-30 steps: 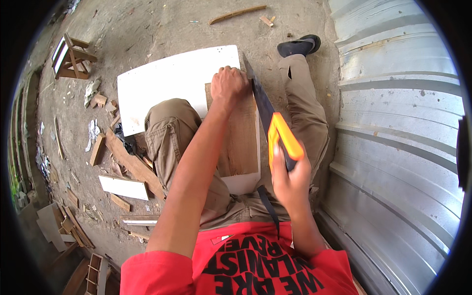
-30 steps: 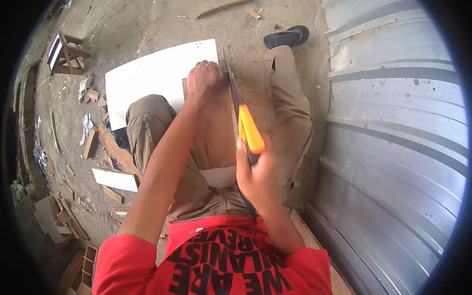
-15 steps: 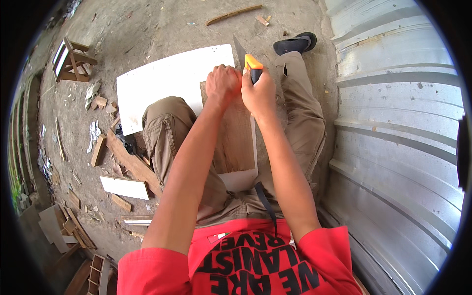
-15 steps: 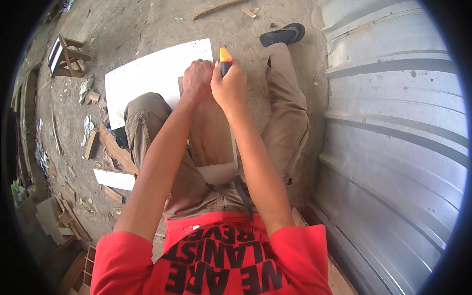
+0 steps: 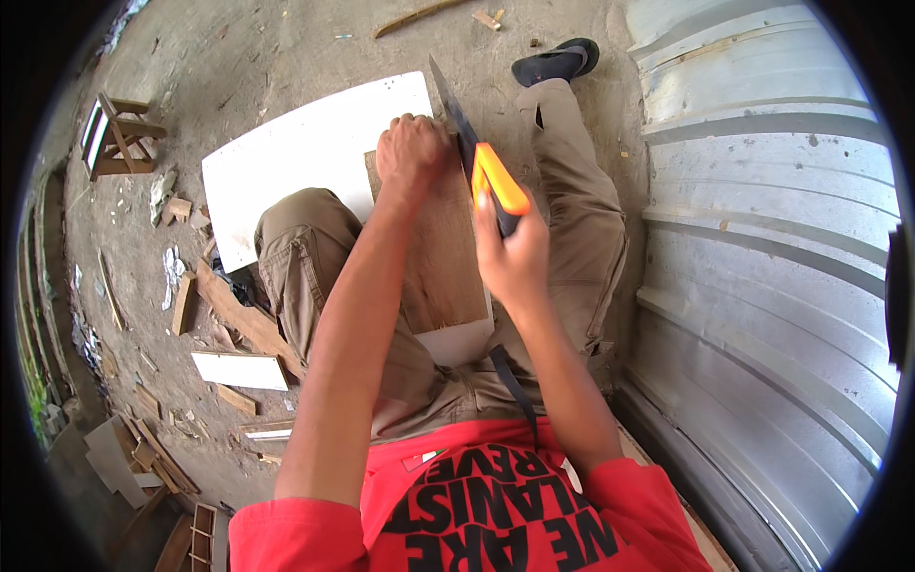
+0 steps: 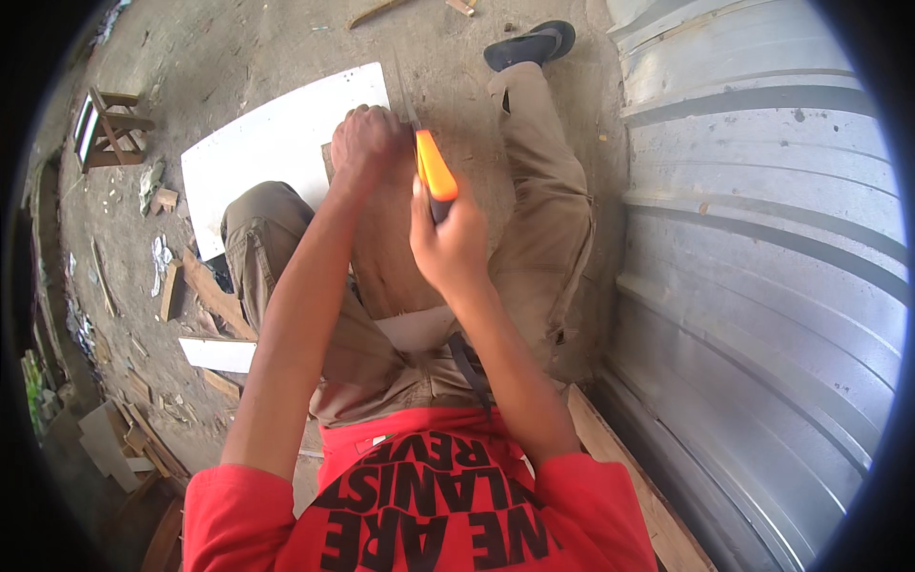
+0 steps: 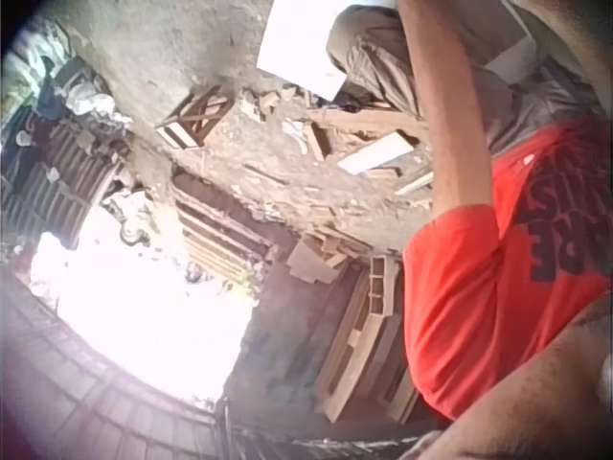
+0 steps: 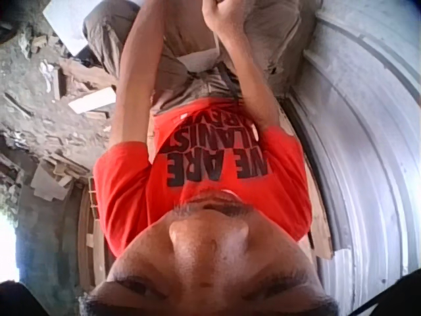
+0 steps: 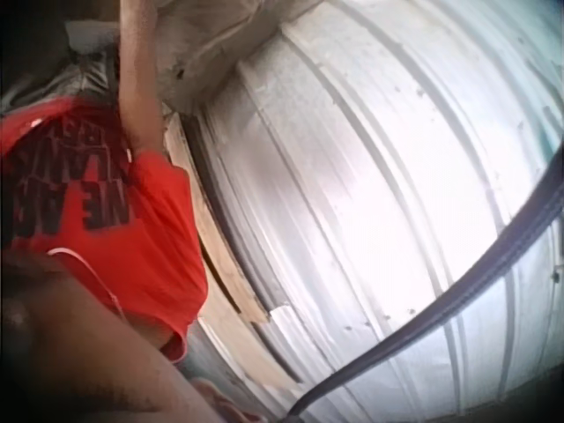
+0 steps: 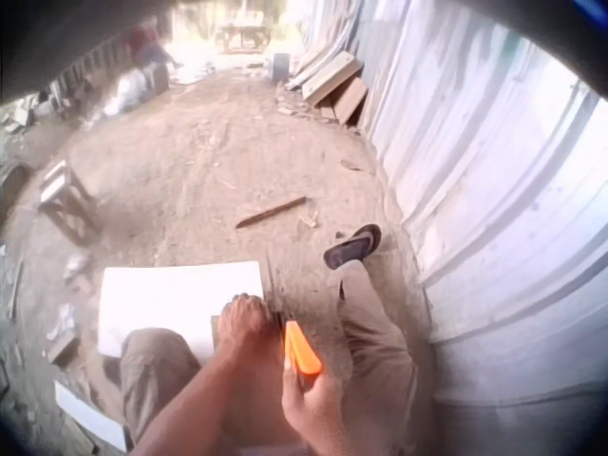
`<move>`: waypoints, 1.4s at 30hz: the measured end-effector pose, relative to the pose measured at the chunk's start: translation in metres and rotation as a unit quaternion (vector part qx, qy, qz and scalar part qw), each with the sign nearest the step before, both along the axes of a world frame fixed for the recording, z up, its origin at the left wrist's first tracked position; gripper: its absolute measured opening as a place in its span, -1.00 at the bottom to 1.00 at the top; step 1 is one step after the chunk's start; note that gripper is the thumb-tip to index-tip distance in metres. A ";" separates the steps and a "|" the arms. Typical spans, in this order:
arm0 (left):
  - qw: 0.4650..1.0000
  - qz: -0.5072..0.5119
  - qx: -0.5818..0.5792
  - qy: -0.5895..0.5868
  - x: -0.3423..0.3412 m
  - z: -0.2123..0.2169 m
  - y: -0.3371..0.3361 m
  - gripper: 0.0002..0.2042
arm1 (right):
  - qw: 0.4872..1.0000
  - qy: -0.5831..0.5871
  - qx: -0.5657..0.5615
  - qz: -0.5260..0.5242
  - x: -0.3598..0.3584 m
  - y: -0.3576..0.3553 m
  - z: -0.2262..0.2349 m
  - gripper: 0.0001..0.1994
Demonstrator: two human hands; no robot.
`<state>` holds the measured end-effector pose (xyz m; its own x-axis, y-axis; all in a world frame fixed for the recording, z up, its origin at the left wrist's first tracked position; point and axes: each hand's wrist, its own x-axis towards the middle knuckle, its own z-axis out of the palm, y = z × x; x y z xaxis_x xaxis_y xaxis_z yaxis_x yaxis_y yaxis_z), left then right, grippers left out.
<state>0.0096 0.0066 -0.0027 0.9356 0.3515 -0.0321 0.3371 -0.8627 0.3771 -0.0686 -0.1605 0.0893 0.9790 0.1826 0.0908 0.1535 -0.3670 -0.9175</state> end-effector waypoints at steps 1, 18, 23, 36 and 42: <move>1.000 -0.010 0.006 -0.012 0.004 0.001 -0.002 -0.57 | 0.999 -0.015 0.002 -0.034 0.028 0.021 -0.019 -0.74; 1.000 0.025 -0.013 0.000 -0.004 -0.003 0.003 -0.58 | 0.999 0.038 -0.002 0.003 -0.060 -0.027 0.052 -0.84; 1.000 -0.011 -0.014 0.006 0.006 0.006 -0.002 -0.57 | 0.998 0.038 -0.028 -0.030 0.094 0.061 -0.029 -0.66; 1.000 0.022 -0.003 0.000 0.001 0.002 -0.001 -0.59 | 0.977 0.205 0.059 0.013 -0.108 -0.082 0.103 -0.81; 1.000 -0.006 -0.004 -0.008 0.007 0.005 -0.007 -0.58 | 0.999 -0.032 0.024 -0.034 0.065 0.042 -0.048 -0.61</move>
